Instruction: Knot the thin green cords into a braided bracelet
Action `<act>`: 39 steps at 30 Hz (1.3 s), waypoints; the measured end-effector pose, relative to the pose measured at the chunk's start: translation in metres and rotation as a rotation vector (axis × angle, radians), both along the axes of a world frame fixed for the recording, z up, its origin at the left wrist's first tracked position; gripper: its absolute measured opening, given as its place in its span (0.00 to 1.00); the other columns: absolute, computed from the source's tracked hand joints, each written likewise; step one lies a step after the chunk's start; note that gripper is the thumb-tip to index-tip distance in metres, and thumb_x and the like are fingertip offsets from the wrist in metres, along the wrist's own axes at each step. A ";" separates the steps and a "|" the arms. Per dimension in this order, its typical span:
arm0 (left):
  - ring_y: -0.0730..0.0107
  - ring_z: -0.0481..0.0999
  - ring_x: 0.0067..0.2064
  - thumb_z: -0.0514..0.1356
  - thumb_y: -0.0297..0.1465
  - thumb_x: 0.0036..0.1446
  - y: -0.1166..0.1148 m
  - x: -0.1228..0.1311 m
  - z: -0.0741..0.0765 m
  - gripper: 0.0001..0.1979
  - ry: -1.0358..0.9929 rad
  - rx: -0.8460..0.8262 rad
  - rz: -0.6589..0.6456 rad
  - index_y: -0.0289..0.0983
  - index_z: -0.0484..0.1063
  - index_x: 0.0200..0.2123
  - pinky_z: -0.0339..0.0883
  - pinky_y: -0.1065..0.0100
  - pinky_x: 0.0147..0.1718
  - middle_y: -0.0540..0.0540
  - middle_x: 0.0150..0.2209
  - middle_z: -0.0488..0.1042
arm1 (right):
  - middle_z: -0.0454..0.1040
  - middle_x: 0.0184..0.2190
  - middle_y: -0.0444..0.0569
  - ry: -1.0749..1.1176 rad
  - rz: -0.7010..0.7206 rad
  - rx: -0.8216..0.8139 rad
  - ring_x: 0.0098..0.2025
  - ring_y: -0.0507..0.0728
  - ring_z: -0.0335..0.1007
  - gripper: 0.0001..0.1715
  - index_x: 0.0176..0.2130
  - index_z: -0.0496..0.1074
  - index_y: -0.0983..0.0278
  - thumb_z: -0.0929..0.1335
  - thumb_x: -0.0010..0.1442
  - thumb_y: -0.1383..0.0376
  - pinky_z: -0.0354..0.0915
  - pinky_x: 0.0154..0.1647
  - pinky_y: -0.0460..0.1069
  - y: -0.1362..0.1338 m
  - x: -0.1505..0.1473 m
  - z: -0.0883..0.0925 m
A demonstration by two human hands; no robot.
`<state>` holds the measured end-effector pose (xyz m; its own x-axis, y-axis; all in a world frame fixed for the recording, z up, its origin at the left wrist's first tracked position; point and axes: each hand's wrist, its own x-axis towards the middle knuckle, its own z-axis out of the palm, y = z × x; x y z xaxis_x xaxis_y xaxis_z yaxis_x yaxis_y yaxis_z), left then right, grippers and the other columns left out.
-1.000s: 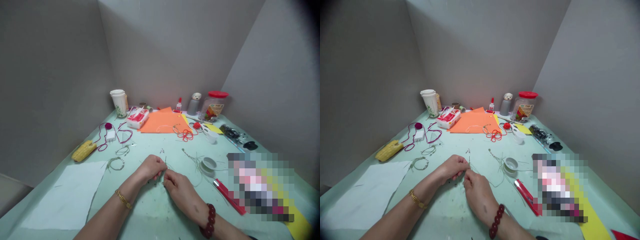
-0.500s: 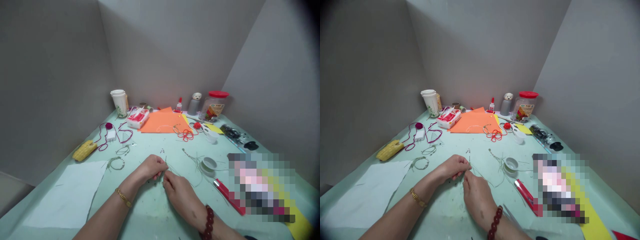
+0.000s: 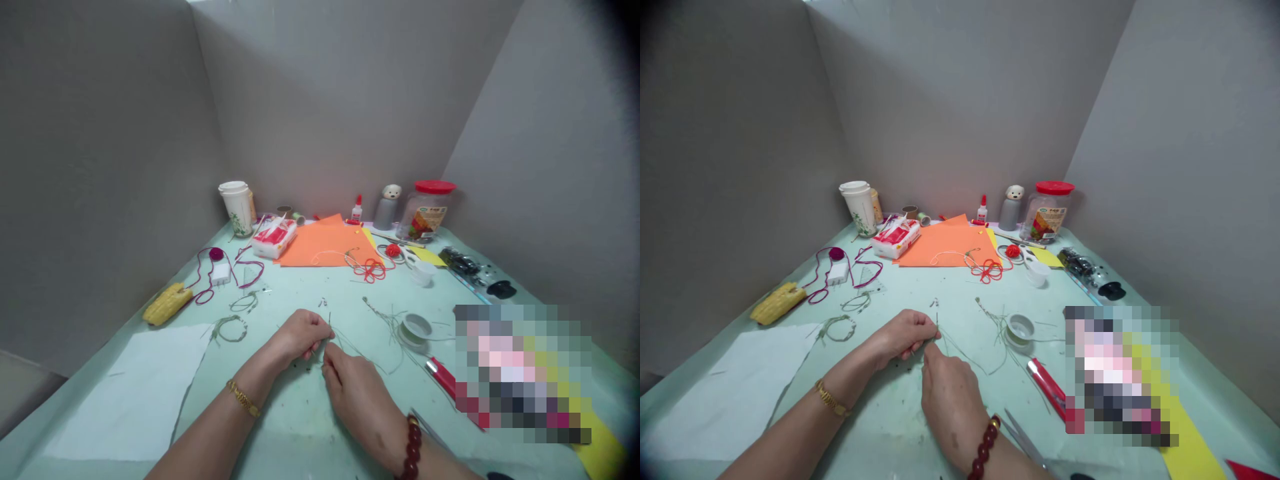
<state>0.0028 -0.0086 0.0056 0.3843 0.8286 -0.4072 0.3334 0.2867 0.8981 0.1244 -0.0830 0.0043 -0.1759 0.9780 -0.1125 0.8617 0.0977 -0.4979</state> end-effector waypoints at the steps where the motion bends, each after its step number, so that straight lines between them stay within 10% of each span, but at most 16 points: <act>1: 0.83 0.51 0.11 0.57 0.32 0.47 0.000 0.001 -0.002 0.06 0.004 0.015 0.016 0.34 0.68 0.23 0.43 0.76 0.11 0.58 0.12 0.57 | 0.73 0.24 0.51 -0.008 0.012 -0.001 0.26 0.54 0.65 0.12 0.35 0.67 0.64 0.57 0.61 0.71 0.44 0.25 0.47 0.000 0.000 0.001; 17: 0.83 0.54 0.11 0.55 0.31 0.48 -0.001 0.006 -0.013 0.06 0.062 0.141 0.068 0.34 0.67 0.24 0.45 0.77 0.12 0.58 0.12 0.59 | 0.72 0.25 0.48 0.009 0.031 0.061 0.29 0.54 0.65 0.14 0.27 0.69 0.64 0.59 0.60 0.66 0.52 0.30 0.47 0.017 0.027 0.028; 26: 0.83 0.53 0.11 0.57 0.34 0.50 -0.001 0.003 -0.006 0.08 0.042 0.066 -0.020 0.36 0.62 0.24 0.45 0.78 0.11 0.59 0.12 0.58 | 0.68 0.26 0.45 0.179 -0.038 0.161 0.29 0.51 0.61 0.08 0.23 0.66 0.65 0.61 0.51 0.72 0.55 0.30 0.46 0.055 0.030 -0.001; 39: 0.81 0.54 0.13 0.55 0.35 0.49 -0.003 0.003 -0.001 0.07 0.123 0.096 -0.013 0.36 0.65 0.26 0.46 0.76 0.12 0.57 0.14 0.58 | 0.67 0.19 0.41 0.760 -0.211 -0.380 0.13 0.46 0.56 0.05 0.27 0.64 0.65 0.61 0.52 0.66 0.54 0.11 0.42 0.054 0.033 0.010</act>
<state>0.0059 -0.0116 0.0045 0.3475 0.8613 -0.3707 0.4456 0.1961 0.8735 0.1575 -0.0293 0.0144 -0.1554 0.9188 -0.3628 0.2644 -0.3152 -0.9114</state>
